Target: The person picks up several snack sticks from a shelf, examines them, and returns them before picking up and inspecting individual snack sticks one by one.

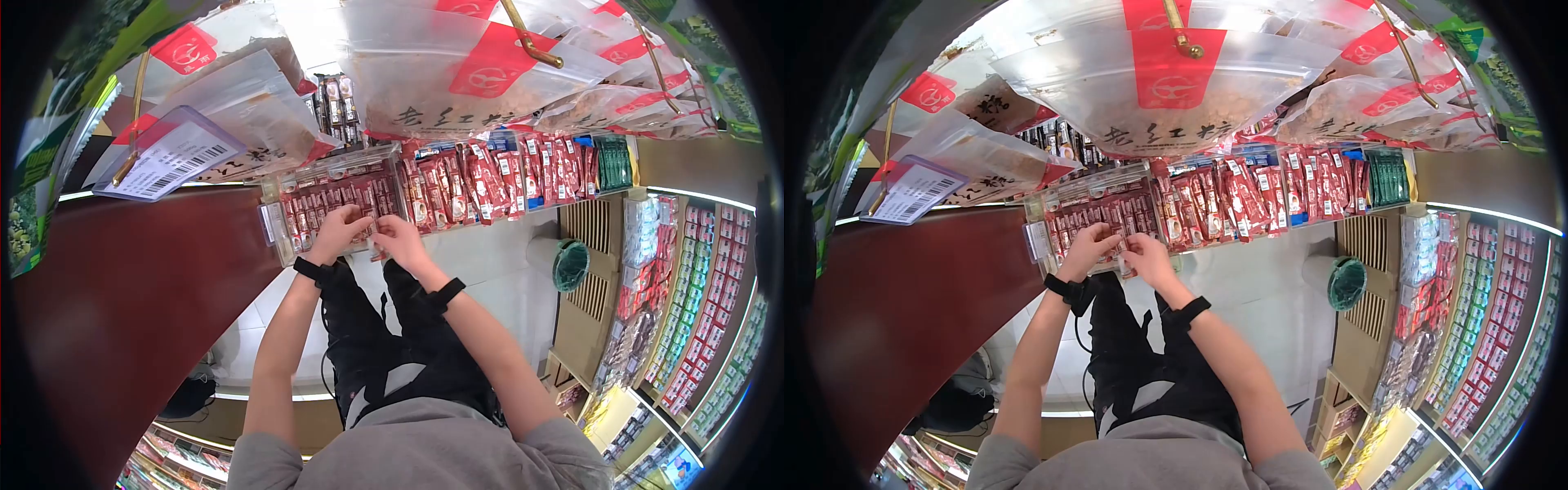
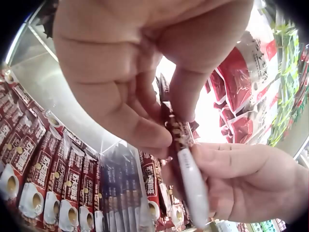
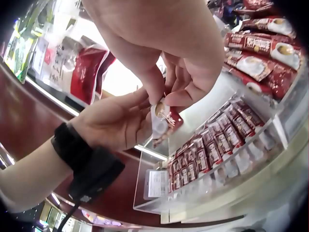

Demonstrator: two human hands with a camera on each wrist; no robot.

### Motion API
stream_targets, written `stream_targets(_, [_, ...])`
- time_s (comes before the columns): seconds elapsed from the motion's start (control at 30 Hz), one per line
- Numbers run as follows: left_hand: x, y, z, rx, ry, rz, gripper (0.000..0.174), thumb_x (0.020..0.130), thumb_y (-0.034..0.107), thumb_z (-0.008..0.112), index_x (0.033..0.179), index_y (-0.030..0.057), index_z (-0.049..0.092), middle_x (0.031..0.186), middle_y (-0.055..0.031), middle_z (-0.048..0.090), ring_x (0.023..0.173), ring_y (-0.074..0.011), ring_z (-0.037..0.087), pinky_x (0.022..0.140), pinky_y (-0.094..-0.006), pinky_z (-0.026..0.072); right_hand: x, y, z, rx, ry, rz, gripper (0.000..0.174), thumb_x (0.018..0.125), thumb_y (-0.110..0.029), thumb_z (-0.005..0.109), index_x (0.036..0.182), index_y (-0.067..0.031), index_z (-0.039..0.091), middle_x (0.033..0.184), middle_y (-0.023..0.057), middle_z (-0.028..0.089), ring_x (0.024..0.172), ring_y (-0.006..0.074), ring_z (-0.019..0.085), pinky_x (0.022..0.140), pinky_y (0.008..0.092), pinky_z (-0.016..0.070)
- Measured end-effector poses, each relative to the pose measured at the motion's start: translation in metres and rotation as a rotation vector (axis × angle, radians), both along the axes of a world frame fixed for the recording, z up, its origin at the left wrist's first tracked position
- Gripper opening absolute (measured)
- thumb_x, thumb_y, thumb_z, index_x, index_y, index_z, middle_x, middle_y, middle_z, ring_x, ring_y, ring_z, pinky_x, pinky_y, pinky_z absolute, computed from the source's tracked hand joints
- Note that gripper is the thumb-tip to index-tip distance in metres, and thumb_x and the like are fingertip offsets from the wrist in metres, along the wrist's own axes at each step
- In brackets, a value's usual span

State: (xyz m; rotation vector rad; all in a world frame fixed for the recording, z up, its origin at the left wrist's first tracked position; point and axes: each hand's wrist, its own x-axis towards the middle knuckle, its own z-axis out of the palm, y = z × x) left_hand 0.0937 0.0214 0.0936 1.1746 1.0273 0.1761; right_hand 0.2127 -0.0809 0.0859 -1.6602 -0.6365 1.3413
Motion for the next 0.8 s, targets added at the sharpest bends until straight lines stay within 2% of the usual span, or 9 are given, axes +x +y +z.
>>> stream_targets(0.1, [-0.022,0.015,-0.029,-0.004,0.037,-0.019,0.018,0.075,0.014,0.059,0.084,-0.0021,0.058,0.071,-0.0031,0.059,0.056,-0.0082,0.051,0.049,-0.023,0.0406,-0.01,0.003,0.005,0.071,-0.204,0.04,0.021,0.074,-0.01,0.058,0.091,0.002,0.055,0.076,0.0119,0.059,0.062,0.0185,0.058,0.058,0.029,0.0453])
stream_targets(0.13, [-0.032,0.024,-0.038,0.038,0.109,0.035,0.019,0.074,0.014,0.06,0.08,-0.0032,0.058,0.067,-0.0043,0.059,0.055,-0.0093,0.052,0.048,-0.0233,0.0408,-0.008,0.003,0.012,0.067,-0.378,0.004,0.019,0.074,-0.009,0.056,0.089,0.0015,0.056,0.077,0.0138,0.058,0.063,0.0247,0.056,0.06,0.0319,0.0448])
stream_targets(0.17, [-0.041,0.033,-0.046,0.08,0.181,0.089,0.02,0.072,0.015,0.061,0.077,-0.0043,0.058,0.064,-0.0056,0.058,0.053,-0.0104,0.053,0.048,-0.0235,0.041,-0.002,0.001,0.009,0.065,-0.375,0.001,0.019,0.074,-0.009,0.056,0.089,0.0015,0.056,0.077,0.0138,0.058,0.063,0.0247,0.056,0.06,0.0319,0.0448])
stream_targets(0.27, [-0.072,0.055,-0.094,0.25,0.417,-0.037,0.026,0.069,0.018,0.064,0.071,-0.0065,0.058,0.059,-0.0092,0.057,0.052,-0.0132,0.054,0.047,-0.0241,0.0417,0.029,-0.011,0.0,0.212,-0.816,-0.149,0.019,0.072,-0.007,0.055,0.09,-0.0024,0.055,0.078,0.0114,0.055,0.074,0.0272,0.052,0.068,0.0354,0.0414])
stream_targets(0.37, [-0.078,0.06,-0.113,0.176,0.482,-0.072,0.026,0.068,0.019,0.065,0.067,-0.0063,0.058,0.056,-0.0122,0.056,0.05,-0.016,0.056,0.046,-0.0266,0.0427,0.064,-0.028,0.004,0.128,-1.003,-0.133,0.021,0.071,-0.006,0.056,0.092,-0.0055,0.053,0.086,0.0098,0.051,0.083,0.0275,0.048,0.073,0.037,0.0376])
stream_targets(0.57, [-0.065,0.058,-0.128,0.231,0.636,-0.2,0.023,0.07,0.018,0.065,0.06,-0.0021,0.057,0.05,-0.0061,0.055,0.043,-0.0109,0.052,0.039,-0.024,0.0399,0.106,-0.054,0.006,-0.014,-1.195,-0.192,0.027,0.07,-0.007,0.058,0.096,-0.0062,0.052,0.098,0.0085,0.048,0.09,0.0273,0.045,0.077,0.0369,0.0369])
stream_targets(0.63, [-0.061,0.057,-0.134,0.63,0.721,-0.446,0.023,0.068,0.019,0.065,0.062,-0.002,0.059,0.052,-0.0069,0.056,0.043,-0.0126,0.053,0.041,-0.0252,0.042,0.112,-0.059,0.007,-0.069,-1.201,-0.189,0.03,0.069,-0.007,0.059,0.098,-0.0066,0.052,0.101,0.0088,0.047,0.094,0.027,0.044,0.079,0.0369,0.0366])
stream_targets(0.67, [-0.057,0.057,-0.137,0.296,0.712,-0.274,0.025,0.068,0.022,0.065,0.064,-0.0018,0.06,0.055,-0.0086,0.057,0.046,-0.0141,0.055,0.044,-0.0268,0.0439,0.113,-0.061,0.007,-0.078,-1.208,-0.194,0.03,0.069,-0.007,0.059,0.099,-0.0066,0.052,0.102,0.0087,0.047,0.095,0.0269,0.044,0.08,0.037,0.0365])
stream_targets(0.8, [-0.057,0.056,-0.149,0.379,0.757,-0.335,0.026,0.065,0.028,0.063,0.059,0.0029,0.063,0.052,-0.0077,0.058,0.048,-0.0187,0.057,0.052,-0.0298,0.0476,0.121,-0.064,0.008,-0.14,-1.191,-0.199,0.032,0.07,-0.009,0.059,0.1,-0.0065,0.051,0.104,0.0089,0.045,0.097,0.0272,0.043,0.081,0.0372,0.0365])
